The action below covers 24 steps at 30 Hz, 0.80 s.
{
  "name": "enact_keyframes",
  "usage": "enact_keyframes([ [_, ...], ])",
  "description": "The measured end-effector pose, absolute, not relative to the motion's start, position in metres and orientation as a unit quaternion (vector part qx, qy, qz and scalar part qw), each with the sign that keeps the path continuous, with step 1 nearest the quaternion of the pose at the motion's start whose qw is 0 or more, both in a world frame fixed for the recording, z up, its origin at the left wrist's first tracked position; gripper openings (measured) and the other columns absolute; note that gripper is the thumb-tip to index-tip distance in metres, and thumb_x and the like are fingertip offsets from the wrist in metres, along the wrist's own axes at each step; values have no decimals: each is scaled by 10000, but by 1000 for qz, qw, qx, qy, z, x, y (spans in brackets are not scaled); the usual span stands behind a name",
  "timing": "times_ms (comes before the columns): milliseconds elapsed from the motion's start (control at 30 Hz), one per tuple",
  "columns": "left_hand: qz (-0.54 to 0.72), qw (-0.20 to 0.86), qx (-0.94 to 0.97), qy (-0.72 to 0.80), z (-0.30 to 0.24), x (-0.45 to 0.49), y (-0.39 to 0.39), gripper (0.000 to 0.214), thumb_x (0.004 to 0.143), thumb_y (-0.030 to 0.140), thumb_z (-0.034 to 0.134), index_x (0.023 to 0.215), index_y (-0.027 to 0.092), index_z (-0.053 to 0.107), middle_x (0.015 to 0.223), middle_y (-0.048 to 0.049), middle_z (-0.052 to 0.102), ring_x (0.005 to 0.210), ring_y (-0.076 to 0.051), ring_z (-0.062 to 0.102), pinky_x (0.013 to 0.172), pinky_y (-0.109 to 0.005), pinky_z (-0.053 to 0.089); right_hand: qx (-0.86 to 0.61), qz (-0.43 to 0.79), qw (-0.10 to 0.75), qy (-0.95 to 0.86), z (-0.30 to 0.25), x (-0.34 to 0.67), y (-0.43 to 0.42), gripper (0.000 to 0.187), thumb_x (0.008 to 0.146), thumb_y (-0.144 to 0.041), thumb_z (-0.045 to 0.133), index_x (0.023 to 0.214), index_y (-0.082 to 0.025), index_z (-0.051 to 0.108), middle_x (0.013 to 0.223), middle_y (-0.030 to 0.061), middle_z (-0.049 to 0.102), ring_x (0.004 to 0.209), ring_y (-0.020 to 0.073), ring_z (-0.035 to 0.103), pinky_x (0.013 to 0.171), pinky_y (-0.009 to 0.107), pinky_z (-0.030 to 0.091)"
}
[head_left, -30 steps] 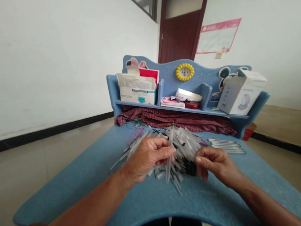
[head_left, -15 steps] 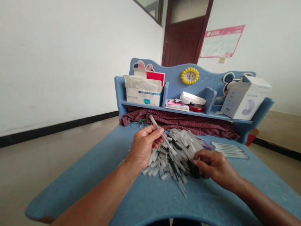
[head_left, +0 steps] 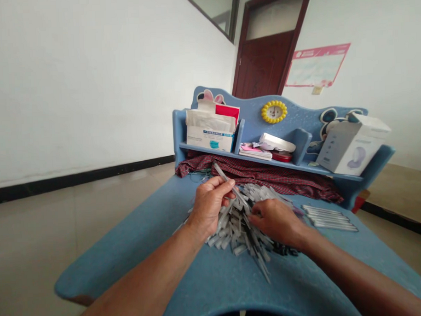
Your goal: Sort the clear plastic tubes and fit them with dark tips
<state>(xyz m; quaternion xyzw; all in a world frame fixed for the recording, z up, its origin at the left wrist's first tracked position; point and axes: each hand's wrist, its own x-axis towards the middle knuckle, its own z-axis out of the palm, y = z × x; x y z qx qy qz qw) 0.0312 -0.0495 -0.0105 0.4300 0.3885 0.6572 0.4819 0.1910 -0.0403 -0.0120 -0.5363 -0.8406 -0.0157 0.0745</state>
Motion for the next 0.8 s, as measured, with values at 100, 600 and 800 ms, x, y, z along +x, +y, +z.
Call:
enact_keyframes([
  [100,660,477,431,389,-11,30,-48,164,687,271,656,685,117,601,639,-10,603,527,-62,511,418,-145,308,-535,-18,68,-842,-16,188,-36,231,760,-280,485,686,-172,675,675,90,680,602,173,582,510,267,258],
  [600,655,478,446,379,-14,31,-49,156,708,266,646,700,116,603,659,-21,601,527,-63,513,428,-147,335,-442,520,374,-628,-24,198,-54,291,611,-368,707,674,-172,501,551,-12,644,367,105,544,373,202,376],
  [800,647,482,451,382,-16,33,-48,147,687,261,661,696,121,617,646,-15,612,527,-70,526,430,-153,341,-412,543,414,-603,-25,198,-56,339,562,-360,762,681,-162,514,532,-15,645,355,100,543,360,192,384],
])
